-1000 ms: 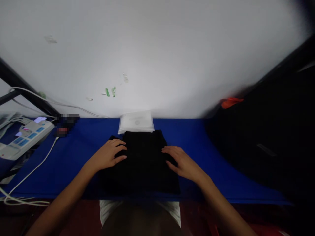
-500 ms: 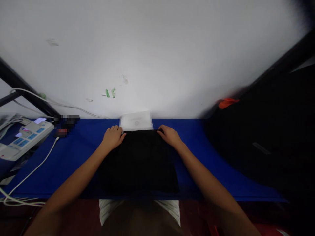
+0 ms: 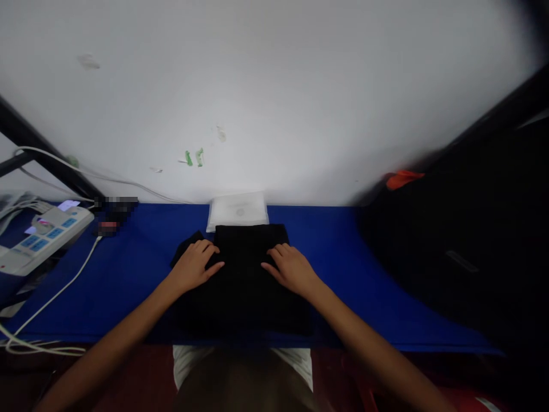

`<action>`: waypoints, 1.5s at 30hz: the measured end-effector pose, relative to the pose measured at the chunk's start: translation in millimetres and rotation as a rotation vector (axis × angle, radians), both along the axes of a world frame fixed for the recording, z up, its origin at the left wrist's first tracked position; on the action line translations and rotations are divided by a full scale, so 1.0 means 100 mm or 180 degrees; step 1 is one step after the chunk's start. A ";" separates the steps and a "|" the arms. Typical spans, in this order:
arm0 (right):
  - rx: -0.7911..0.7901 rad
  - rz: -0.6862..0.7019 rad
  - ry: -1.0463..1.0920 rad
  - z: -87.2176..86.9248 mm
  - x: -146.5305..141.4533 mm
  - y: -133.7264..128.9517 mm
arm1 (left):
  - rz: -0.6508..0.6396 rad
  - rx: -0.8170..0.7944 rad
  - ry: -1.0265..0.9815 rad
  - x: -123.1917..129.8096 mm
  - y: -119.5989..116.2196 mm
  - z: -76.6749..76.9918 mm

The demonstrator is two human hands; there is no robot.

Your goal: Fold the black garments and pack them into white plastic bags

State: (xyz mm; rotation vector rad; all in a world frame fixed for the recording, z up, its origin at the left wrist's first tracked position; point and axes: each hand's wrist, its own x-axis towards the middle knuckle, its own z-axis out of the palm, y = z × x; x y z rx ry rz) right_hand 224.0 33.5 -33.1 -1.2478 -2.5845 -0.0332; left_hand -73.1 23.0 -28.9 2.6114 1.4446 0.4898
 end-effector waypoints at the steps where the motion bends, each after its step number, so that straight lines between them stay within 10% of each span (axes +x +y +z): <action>1: 0.0055 -0.0014 -0.0098 -0.04 -0.01 -0.01 | 0.0014 -0.0072 -0.0025 -0.01 0.01 -0.02; 8: 0.0406 0.0323 0.0034 0.13 0.13 -0.10 | -0.0245 -0.0315 -0.0540 -0.05 -0.19 0.32; 14: 0.0038 0.0996 -0.0205 0.32 0.25 -0.57 | -0.0614 -0.1875 -0.0330 -0.09 -0.73 0.50; 20: -0.0179 0.0282 -0.0224 0.28 -0.02 -0.84 | -0.0161 -0.2017 -0.0776 0.01 -0.75 0.49; 26: -0.0201 -0.0422 0.0674 0.08 -0.48 -0.71 | 0.0776 -0.0339 -0.0456 0.17 -0.57 0.12; 32: -0.0088 -0.0917 0.0482 -0.40 -0.38 -0.61 | 0.1346 -0.0034 0.0190 0.09 -0.63 -0.40; 45: -0.0201 -0.0895 0.0270 -0.40 -0.07 -0.56 | 0.1374 0.0154 0.0195 0.40 -0.62 -0.44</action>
